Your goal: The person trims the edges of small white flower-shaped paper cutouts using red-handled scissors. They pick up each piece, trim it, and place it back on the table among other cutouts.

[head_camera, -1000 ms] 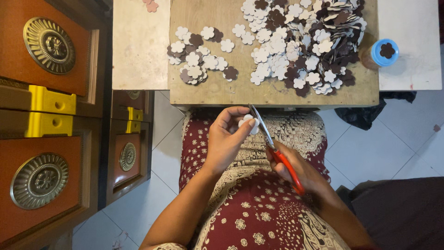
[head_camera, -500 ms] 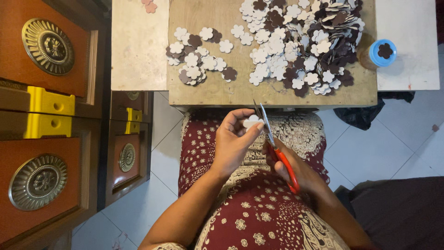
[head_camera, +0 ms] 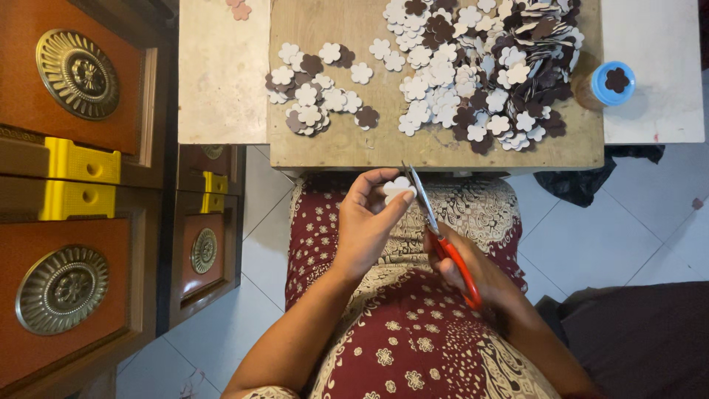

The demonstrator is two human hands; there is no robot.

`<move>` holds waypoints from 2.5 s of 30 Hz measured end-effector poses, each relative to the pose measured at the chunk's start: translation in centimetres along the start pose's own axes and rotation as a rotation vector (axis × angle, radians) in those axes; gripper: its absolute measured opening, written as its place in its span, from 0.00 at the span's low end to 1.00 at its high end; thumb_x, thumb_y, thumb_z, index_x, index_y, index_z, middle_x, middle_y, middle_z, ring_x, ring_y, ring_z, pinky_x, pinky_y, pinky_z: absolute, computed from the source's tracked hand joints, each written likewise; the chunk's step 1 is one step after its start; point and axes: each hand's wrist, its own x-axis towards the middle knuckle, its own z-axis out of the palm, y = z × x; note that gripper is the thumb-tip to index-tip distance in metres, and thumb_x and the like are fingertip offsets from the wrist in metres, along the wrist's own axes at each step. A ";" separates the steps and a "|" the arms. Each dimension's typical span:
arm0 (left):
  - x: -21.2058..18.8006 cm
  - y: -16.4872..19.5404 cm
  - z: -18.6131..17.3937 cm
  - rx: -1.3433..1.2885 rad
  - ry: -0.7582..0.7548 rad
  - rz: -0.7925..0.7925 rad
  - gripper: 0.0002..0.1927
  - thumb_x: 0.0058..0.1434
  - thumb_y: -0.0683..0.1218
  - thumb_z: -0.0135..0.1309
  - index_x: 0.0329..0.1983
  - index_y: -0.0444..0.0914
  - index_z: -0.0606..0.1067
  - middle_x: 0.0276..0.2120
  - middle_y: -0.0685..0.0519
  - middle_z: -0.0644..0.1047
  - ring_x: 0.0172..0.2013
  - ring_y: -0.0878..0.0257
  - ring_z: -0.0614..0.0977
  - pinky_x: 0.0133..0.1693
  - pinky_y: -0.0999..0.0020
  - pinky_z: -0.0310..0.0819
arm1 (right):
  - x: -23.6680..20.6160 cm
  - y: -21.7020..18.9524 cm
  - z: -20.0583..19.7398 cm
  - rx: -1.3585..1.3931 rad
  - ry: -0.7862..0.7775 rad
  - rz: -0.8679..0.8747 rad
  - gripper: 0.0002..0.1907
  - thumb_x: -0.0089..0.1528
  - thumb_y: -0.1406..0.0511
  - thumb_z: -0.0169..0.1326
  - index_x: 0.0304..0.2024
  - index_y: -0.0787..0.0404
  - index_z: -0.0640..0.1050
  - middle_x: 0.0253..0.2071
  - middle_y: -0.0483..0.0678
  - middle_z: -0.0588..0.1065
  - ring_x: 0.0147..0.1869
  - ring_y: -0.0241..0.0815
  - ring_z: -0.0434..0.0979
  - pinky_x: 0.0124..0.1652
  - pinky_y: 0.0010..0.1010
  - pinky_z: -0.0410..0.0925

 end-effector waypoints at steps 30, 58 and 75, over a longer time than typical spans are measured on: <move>0.1 1.6 -0.4 0.079 -0.075 -0.107 0.27 0.58 0.33 0.60 0.61 0.30 0.70 0.40 0.51 0.78 0.41 0.69 0.82 0.44 0.76 0.79 | 0.2 0.4 -0.1 -0.010 -0.056 -0.001 0.64 0.50 0.21 0.34 0.64 0.67 0.64 0.34 0.49 0.69 0.36 0.41 0.69 0.35 0.36 0.68; 0.7 1.9 -1.4 0.100 -0.081 -0.069 0.27 0.61 0.35 0.61 0.63 0.28 0.68 0.37 0.51 0.79 0.37 0.70 0.82 0.40 0.78 0.78 | -0.3 1.5 -0.5 -0.183 -0.025 -0.062 0.49 0.55 0.23 0.31 0.46 0.57 0.71 0.25 0.44 0.68 0.26 0.38 0.70 0.26 0.35 0.67; 1.0 2.2 -1.9 0.082 -0.063 -0.036 0.24 0.63 0.38 0.61 0.62 0.31 0.70 0.38 0.53 0.78 0.37 0.72 0.79 0.39 0.79 0.75 | -0.1 0.9 -0.4 -0.059 -0.044 0.050 0.47 0.51 0.23 0.37 0.40 0.55 0.70 0.18 0.38 0.67 0.17 0.32 0.66 0.17 0.27 0.64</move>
